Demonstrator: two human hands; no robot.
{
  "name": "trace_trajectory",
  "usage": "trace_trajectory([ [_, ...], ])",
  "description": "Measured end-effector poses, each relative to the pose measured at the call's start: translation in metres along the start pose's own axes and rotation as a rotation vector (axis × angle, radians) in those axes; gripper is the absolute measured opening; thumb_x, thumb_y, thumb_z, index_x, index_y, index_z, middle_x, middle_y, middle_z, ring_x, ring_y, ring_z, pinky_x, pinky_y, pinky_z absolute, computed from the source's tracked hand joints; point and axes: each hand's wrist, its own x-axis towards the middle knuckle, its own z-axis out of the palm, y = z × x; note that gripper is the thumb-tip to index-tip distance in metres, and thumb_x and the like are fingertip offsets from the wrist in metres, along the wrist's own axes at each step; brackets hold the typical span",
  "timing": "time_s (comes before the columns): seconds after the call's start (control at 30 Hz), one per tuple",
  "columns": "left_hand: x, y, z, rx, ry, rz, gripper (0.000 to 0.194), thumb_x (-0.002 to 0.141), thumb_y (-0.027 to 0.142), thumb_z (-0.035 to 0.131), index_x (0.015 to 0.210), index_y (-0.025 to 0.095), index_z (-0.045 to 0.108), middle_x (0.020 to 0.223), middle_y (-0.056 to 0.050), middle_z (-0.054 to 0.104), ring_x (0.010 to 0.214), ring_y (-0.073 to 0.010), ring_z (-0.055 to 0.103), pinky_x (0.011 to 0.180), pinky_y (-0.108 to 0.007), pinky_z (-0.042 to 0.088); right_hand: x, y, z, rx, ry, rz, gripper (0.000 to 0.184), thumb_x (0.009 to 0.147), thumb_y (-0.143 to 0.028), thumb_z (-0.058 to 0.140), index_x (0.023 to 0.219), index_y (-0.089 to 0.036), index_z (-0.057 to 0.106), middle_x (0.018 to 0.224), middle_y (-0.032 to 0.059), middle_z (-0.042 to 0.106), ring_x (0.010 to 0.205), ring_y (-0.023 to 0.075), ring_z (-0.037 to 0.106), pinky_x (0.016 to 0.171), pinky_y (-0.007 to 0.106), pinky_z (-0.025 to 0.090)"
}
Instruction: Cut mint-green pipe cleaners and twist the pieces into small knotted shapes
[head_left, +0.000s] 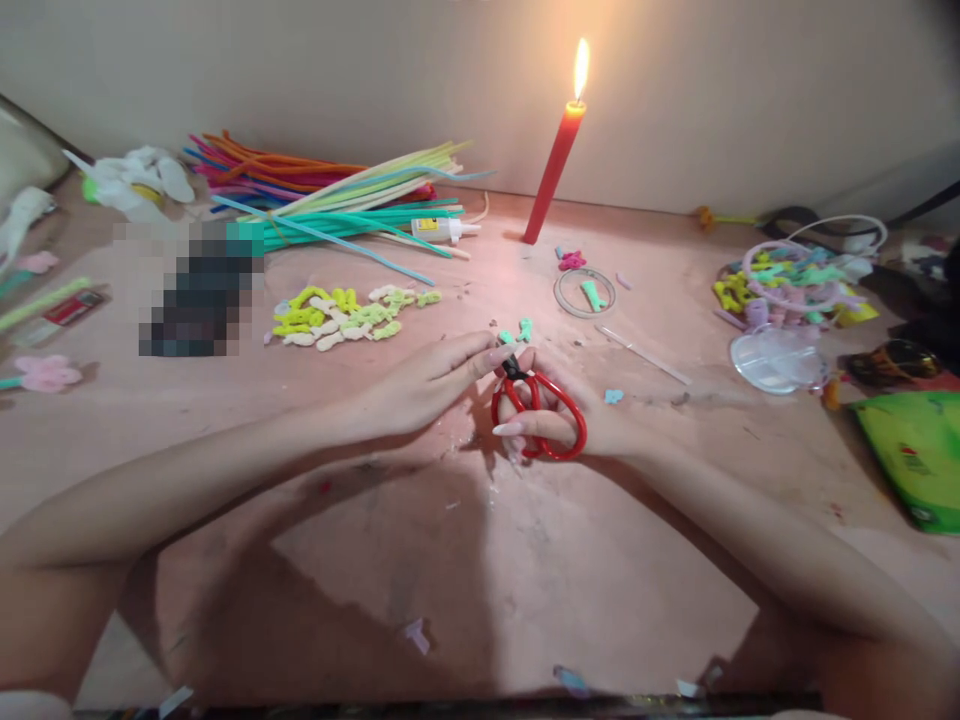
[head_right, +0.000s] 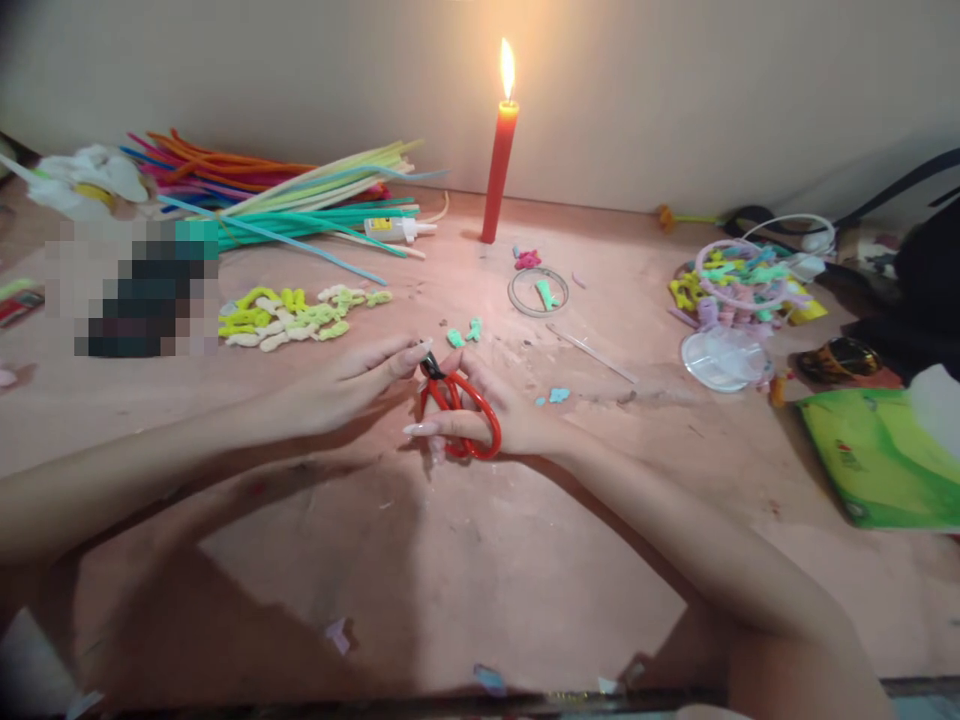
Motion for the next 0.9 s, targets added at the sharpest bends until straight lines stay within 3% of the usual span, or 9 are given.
trace_trajectory([
  [0.07, 0.003, -0.007, -0.003, 0.129, -0.165, 0.060, 0.027, 0.104, 0.011, 0.075, 0.078, 0.018, 0.081, 0.080, -0.002, 0.073, 0.078, -0.0169, 0.069, 0.078, -0.020, 0.054, 0.001, -0.001, 0.002, 0.050, -0.001, 0.014, 0.059, 0.093, -0.026, 0.093, 0.105, -0.030, 0.035, 0.075, -0.0092, 0.075, 0.057, 0.0127, 0.069, 0.051, 0.022, 0.053],
  [0.1, 0.003, -0.009, -0.004, 0.155, -0.187, 0.106, 0.024, 0.105, 0.015, 0.074, 0.082, 0.019, 0.081, 0.084, -0.002, 0.074, 0.081, -0.0167, 0.069, 0.079, -0.019, 0.054, 0.001, -0.001, 0.002, 0.072, -0.013, 0.015, 0.059, 0.092, -0.025, 0.093, 0.105, -0.030, 0.035, 0.076, -0.0088, 0.076, 0.058, 0.0132, 0.071, 0.051, 0.021, 0.054],
  [0.17, 0.003, -0.014, -0.006, 0.126, -0.113, 0.187, 0.012, 0.103, 0.022, 0.079, 0.092, 0.020, 0.082, 0.088, -0.002, 0.076, 0.084, -0.0168, 0.068, 0.079, -0.019, 0.054, 0.002, 0.001, 0.001, 0.121, -0.019, 0.008, 0.059, 0.091, -0.024, 0.094, 0.106, -0.030, 0.037, 0.076, -0.0101, 0.077, 0.054, 0.0136, 0.073, 0.045, 0.020, 0.052],
  [0.23, 0.002, -0.019, -0.006, 0.071, -0.066, 0.203, 0.009, 0.099, 0.029, 0.084, 0.096, 0.021, 0.082, 0.088, -0.002, 0.075, 0.082, -0.0169, 0.068, 0.077, -0.021, 0.055, 0.003, 0.003, -0.001, 0.161, 0.016, -0.009, 0.059, 0.090, -0.027, 0.096, 0.110, -0.029, 0.041, 0.074, -0.0139, 0.074, 0.042, 0.0109, 0.066, 0.035, 0.017, 0.044],
  [0.37, -0.003, -0.029, -0.003, 0.015, -0.071, 0.173, 0.015, 0.097, 0.033, 0.085, 0.087, 0.021, 0.083, 0.084, -0.002, 0.074, 0.081, -0.0157, 0.069, 0.081, -0.022, 0.057, 0.005, 0.005, -0.005, 0.114, 0.105, -0.034, 0.058, 0.090, -0.057, 0.094, 0.109, -0.028, 0.047, 0.063, -0.0169, 0.061, 0.028, 0.0052, 0.040, 0.027, 0.017, 0.029],
  [0.57, -0.007, -0.026, -0.001, 0.032, -0.087, 0.135, 0.012, 0.090, 0.031, 0.088, 0.081, 0.022, 0.088, 0.092, -0.005, 0.084, 0.095, -0.0210, 0.078, 0.095, -0.028, 0.063, 0.008, -0.001, -0.001, -0.057, 0.029, -0.056, 0.072, 0.081, -0.085, 0.085, 0.107, -0.030, 0.045, 0.066, -0.0135, 0.043, 0.043, 0.0063, 0.026, 0.038, 0.024, 0.024],
  [0.73, -0.010, -0.026, 0.000, 0.006, -0.208, 0.072, 0.018, 0.092, 0.036, 0.088, 0.081, 0.022, 0.091, 0.092, -0.006, 0.087, 0.092, -0.0218, 0.081, 0.096, -0.030, 0.064, 0.008, -0.001, 0.000, -0.039, -0.003, -0.074, 0.075, 0.079, -0.085, 0.087, 0.104, -0.029, 0.044, 0.073, -0.0098, 0.043, 0.054, 0.0094, 0.031, 0.047, 0.026, 0.028],
  [0.9, -0.015, -0.032, -0.002, -0.027, -0.205, 0.036, 0.017, 0.092, 0.035, 0.086, 0.080, 0.024, 0.092, 0.090, -0.005, 0.087, 0.089, -0.0209, 0.081, 0.087, -0.028, 0.064, 0.004, 0.008, 0.000, 0.084, -0.054, -0.087, 0.065, 0.086, -0.076, 0.089, 0.104, -0.029, 0.048, 0.069, -0.0105, 0.048, 0.050, 0.0093, 0.032, 0.045, 0.025, 0.027],
])
